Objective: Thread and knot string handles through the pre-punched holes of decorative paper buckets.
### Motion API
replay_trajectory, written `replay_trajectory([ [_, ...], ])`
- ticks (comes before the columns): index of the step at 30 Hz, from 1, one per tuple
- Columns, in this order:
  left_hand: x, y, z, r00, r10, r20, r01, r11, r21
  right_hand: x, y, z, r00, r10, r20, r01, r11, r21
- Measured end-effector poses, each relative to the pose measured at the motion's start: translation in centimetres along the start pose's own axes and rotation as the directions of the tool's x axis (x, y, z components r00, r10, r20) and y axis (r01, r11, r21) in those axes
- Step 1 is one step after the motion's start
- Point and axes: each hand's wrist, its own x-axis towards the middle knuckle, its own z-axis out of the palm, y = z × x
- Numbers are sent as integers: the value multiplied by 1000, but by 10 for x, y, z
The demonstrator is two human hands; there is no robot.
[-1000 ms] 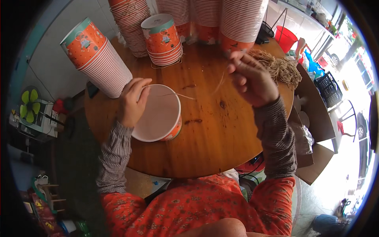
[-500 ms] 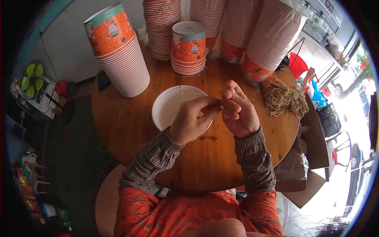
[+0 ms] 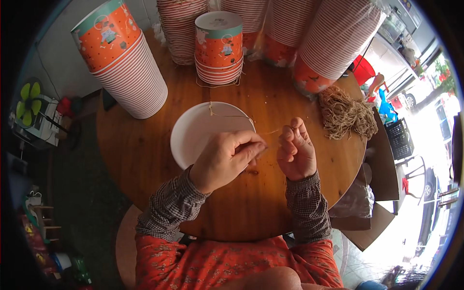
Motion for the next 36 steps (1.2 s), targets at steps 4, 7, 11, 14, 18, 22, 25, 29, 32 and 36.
replay_trajectory([
  [4, 1, -5, 8, 975, 174, -135, -136, 957, 255, -1, 6, -8, 999, -40, -37, 36, 995, -91],
  [7, 4, -2, 12, 960, 236, -151, -182, 934, 307, -2, 10, -8, 1000, -14, -20, 13, 998, -60],
  [11, 2, -1, 17, 961, 255, -108, -207, 921, 331, -7, 11, -3, 997, 31, 65, -30, 999, -23],
  [14, 0, -1, 15, 988, 135, -75, -111, 958, 266, -8, 11, 1, 994, 48, 102, -50, 999, 22],
  [18, -1, -1, 14, 988, 119, -99, -88, 957, 277, -7, 11, -3, 996, 26, 82, -33, 996, 79],
  [22, 1, -4, 13, 941, 322, -109, -253, 877, 409, -3, 13, -11, 999, 9, 51, -11, 999, 50],
  [25, 3, -3, 15, 882, 448, -150, -318, 797, 513, -1, 15, -11, 1000, -10, 7, 11, 990, -143],
  [29, 3, -5, 16, 803, 578, -145, -344, 649, 679, -2, 15, -8, 997, -32, -76, 9, 961, -277],
  [32, 2, -5, 16, 798, 588, -128, -325, 601, 731, -2, 20, 0, 916, -357, -180, 103, 646, -757],
  [36, -1, -9, 15, 825, 560, -81, -330, 592, 735, -14, 22, 18, 941, -329, 79, 233, 462, -856],
])
